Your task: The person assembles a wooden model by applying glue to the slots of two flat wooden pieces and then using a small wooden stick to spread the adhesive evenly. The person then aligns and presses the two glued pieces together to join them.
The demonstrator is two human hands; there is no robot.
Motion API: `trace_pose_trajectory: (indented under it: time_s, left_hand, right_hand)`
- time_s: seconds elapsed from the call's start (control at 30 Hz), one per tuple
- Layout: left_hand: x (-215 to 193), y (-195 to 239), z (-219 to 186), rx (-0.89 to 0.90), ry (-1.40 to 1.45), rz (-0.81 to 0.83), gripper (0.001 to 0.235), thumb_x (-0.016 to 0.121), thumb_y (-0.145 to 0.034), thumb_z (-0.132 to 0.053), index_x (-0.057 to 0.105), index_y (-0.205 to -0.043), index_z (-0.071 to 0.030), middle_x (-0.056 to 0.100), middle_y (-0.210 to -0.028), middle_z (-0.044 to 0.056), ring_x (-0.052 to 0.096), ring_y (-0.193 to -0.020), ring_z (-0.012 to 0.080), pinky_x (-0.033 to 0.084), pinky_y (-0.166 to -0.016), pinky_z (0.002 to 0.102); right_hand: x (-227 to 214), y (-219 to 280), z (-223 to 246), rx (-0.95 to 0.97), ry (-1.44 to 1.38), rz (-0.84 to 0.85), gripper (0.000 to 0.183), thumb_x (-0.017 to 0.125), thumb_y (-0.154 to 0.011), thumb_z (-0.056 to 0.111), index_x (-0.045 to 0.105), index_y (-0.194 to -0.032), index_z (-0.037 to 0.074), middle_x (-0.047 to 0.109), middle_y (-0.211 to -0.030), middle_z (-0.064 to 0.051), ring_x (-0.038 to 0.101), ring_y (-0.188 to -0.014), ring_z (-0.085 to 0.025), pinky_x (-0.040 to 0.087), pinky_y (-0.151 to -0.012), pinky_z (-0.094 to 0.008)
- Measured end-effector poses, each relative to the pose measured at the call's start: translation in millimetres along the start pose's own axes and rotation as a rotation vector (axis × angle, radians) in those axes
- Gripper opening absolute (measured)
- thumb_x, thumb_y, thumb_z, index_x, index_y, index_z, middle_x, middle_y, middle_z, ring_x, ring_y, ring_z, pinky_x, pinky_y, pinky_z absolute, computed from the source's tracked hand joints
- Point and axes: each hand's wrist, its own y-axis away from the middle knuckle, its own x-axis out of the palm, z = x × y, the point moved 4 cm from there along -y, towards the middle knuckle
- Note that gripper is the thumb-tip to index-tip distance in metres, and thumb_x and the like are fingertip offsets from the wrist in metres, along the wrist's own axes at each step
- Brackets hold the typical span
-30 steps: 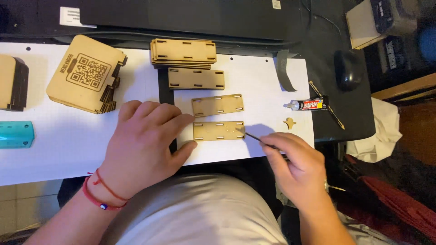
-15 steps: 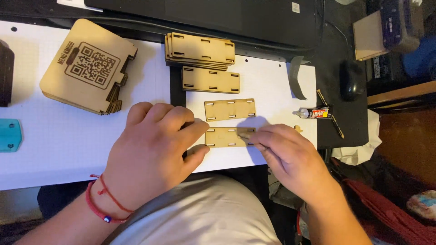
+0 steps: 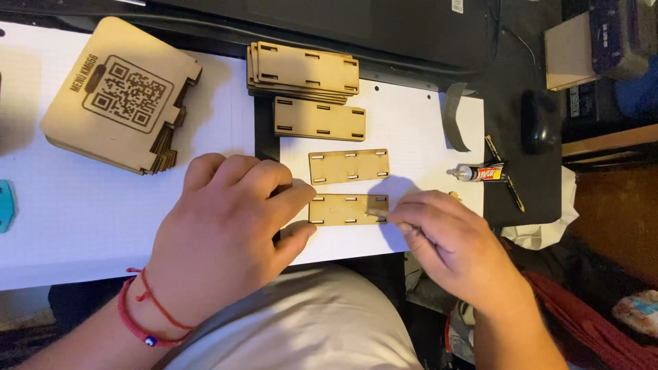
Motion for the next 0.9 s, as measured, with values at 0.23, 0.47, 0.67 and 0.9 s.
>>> trace_pose_trajectory:
  time_s: [0.23,0.47,0.67,0.9]
  left_hand:
    - [2,0,1,-0.005,-0.014,0.015,0.028,0.074,-0.080,-0.043,0.072,-0.100,-0.024,0.062,-0.093,-0.003,0.057,-0.089,0.0269,0.041,-0.082,0.044]
    - [3,1,0,-0.002,-0.017,0.007,0.027,0.075,-0.079,-0.043,0.073,-0.099,-0.025,0.063,-0.094,-0.003,0.057,-0.090,0.0270,0.041,-0.085,0.044]
    - [3,1,0,0.004,-0.010,0.013,0.025,0.075,-0.080,-0.042,0.072,-0.097,-0.024,0.062,-0.092,-0.002,0.057,-0.088,0.0268,0.041,-0.084,0.044]
    - [1,2,0,0.002,0.000,-0.004,0.023,0.073,-0.081,-0.041,0.072,-0.095,-0.023,0.061,-0.091,-0.002,0.056,-0.087,0.0268,0.042,-0.084,0.045]
  right_hand:
    - [0,3,-3,0.047,-0.031,-0.034,0.015,0.056,-0.096,0.011,0.067,-0.103,0.004,0.068,-0.102,-0.010,0.067,-0.094,-0.023,0.053,-0.087,-0.032]
    - [4,5,1,-0.026,0.010,-0.121,0.010,0.061,-0.094,0.007,0.066,-0.102,0.002,0.070,-0.093,-0.010,0.067,-0.081,-0.023,0.055,-0.078,-0.034]
    - [13,7,4,0.090,-0.052,-0.147,0.014,0.062,-0.093,0.012,0.068,-0.105,0.006,0.075,-0.093,-0.006,0.073,-0.076,-0.018,0.059,-0.072,-0.031]
    - [14,1,5,0.194,-0.027,-0.144,0.017,0.060,-0.093,0.015,0.069,-0.105,0.008,0.076,-0.093,-0.002,0.071,-0.077,-0.017,0.055,-0.071,-0.030]
